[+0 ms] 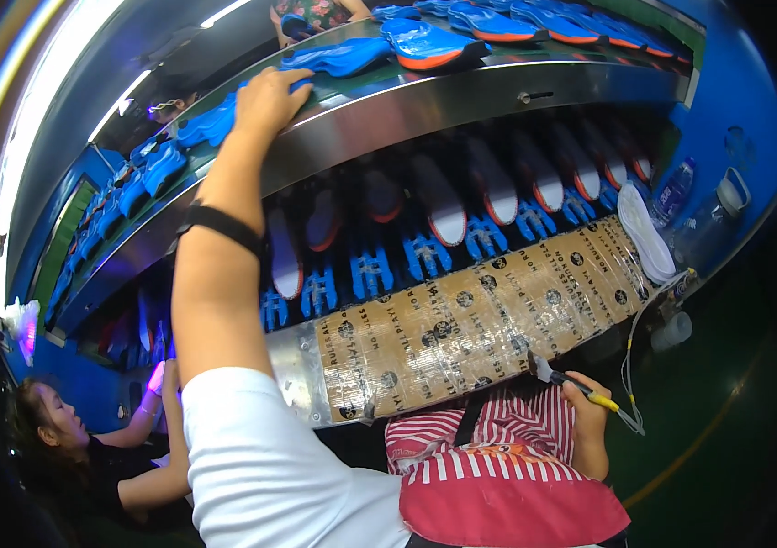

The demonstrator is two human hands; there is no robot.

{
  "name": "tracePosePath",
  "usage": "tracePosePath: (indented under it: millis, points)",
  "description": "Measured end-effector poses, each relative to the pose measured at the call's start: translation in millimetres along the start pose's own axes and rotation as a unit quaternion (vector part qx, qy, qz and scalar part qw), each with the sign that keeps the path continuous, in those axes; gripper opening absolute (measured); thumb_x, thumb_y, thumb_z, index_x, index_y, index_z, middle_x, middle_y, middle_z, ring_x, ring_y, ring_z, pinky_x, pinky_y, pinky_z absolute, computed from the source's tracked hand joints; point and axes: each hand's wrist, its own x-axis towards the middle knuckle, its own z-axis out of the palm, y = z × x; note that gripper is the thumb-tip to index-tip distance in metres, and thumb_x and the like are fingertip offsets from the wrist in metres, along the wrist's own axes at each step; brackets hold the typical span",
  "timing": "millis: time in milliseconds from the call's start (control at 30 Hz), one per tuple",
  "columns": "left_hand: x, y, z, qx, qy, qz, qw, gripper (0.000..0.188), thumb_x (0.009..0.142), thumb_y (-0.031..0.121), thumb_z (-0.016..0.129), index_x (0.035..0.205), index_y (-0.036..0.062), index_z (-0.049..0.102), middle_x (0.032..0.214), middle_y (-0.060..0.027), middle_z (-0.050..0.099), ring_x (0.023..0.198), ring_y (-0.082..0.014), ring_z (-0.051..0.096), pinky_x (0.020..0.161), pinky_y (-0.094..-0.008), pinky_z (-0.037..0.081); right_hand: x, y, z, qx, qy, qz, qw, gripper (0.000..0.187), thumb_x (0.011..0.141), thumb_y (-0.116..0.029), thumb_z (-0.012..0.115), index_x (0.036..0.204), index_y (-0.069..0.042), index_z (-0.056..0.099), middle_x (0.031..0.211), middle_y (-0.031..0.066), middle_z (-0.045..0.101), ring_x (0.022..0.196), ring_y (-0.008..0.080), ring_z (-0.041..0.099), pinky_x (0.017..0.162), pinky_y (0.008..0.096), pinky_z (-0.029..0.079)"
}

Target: Applying adhesive to blue shoe soles using a brush tool in a factory setting.

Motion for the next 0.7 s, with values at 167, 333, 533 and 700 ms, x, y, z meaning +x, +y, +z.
tracePosePath:
  millis: [167, 333, 533, 700]
  points:
    - [-23, -35, -25, 0.012, -0.031, -0.022, 0.999, 0.029, 0.082, 0.036, 0.059, 0.107, 0.0232, 0.066, 0.089, -0.0162, 0.060, 0.089, -0.0337, 0.059, 0.077, -0.0414, 0.046, 0, -5, 2, 0.010, -0.017, 0.027, 0.999, 0.025, 0.073, -0.005, 0.068, 0.096, 0.004, 0.066, 0.069, 0.0046, 0.063, 0.060, 0.0079, 0.055, 0.057, 0.0194, 0.041]
    - [-45, -68, -38, 0.033, -0.064, -0.056, 0.996, 0.028, 0.081, 0.035, 0.060, 0.106, 0.0255, 0.066, 0.098, -0.0139, 0.060, 0.095, -0.0327, 0.057, 0.081, -0.0443, 0.045, 1, 0, -2, 0.026, -0.019, 0.011, 0.999, 0.023, 0.073, -0.002, 0.068, 0.095, 0.004, 0.067, 0.070, 0.0050, 0.064, 0.062, 0.0083, 0.057, 0.059, 0.0198, 0.043]
    - [-19, -37, -15, 0.259, -0.058, -0.120, 0.957, 0.034, 0.078, 0.038, 0.064, 0.109, 0.0257, 0.065, 0.115, -0.0123, 0.054, 0.115, -0.0303, 0.048, 0.090, -0.0574, 0.034, 2, 7, -10, 0.054, -0.026, 0.026, 0.998, 0.022, 0.073, 0.000, 0.067, 0.095, 0.003, 0.067, 0.071, 0.0051, 0.064, 0.062, 0.0084, 0.057, 0.059, 0.0193, 0.044]
    - [33, 29, 16, -0.031, 0.085, -0.051, 0.995, 0.053, 0.077, 0.042, 0.064, 0.125, 0.0222, 0.053, 0.126, -0.0139, 0.050, 0.119, -0.0330, 0.044, 0.095, -0.0532, 0.033, 3, 3, -11, 0.069, -0.029, 0.026, 0.997, 0.022, 0.074, -0.001, 0.068, 0.095, 0.003, 0.067, 0.071, 0.0049, 0.064, 0.062, 0.0081, 0.058, 0.060, 0.0194, 0.045]
